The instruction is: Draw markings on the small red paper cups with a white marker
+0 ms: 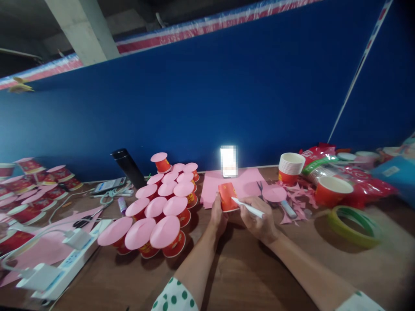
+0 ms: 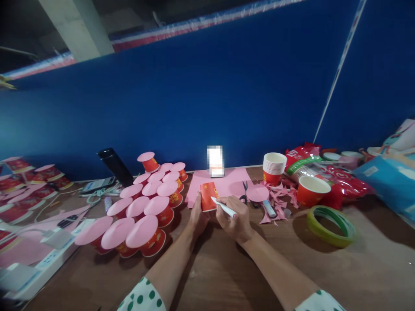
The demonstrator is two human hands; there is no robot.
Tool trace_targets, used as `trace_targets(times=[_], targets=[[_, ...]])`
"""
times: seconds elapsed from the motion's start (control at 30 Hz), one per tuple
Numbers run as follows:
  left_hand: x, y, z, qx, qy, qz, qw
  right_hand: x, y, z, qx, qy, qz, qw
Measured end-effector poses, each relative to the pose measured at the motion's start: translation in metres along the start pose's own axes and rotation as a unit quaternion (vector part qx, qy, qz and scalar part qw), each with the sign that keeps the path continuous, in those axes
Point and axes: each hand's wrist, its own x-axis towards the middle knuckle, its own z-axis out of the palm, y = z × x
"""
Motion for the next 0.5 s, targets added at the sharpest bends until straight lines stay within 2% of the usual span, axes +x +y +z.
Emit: trace_targets(times=[0.3, 0.5], targets=[[-0.0005, 0.0007, 0.0023, 0.015, 0.008, 0.011, 1.0, 0.0008, -0.0017, -0.0003, 0.003, 0.008, -0.007, 1.0], [0.0013, -0.0015, -0.0012, 0.019, -0.014, 0.005, 1.0, 0.0022, -0.0028, -0.0013, -0.003, 0.01, -0.006, 1.0]])
